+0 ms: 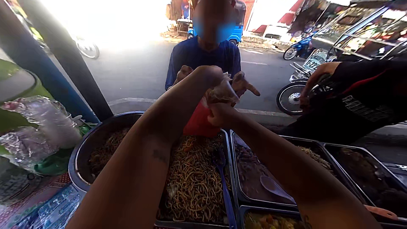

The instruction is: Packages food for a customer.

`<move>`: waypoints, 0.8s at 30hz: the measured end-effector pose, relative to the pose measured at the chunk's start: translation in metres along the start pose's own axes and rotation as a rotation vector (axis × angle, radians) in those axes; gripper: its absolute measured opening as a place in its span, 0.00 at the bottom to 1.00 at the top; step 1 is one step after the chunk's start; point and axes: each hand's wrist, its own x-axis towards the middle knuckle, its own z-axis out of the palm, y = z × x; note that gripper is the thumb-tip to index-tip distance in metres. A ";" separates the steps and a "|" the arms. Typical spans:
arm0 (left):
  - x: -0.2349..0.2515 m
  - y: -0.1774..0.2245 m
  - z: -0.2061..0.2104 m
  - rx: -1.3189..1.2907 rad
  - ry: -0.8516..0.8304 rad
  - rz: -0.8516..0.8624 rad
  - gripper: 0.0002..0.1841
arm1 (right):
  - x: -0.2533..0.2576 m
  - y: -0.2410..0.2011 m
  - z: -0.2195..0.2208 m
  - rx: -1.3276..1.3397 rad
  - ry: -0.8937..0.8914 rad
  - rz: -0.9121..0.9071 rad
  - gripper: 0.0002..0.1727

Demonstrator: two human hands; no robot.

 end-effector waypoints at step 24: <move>-0.046 0.047 0.026 0.200 -0.246 -0.216 0.17 | -0.021 -0.027 -0.013 -0.219 0.013 0.049 0.25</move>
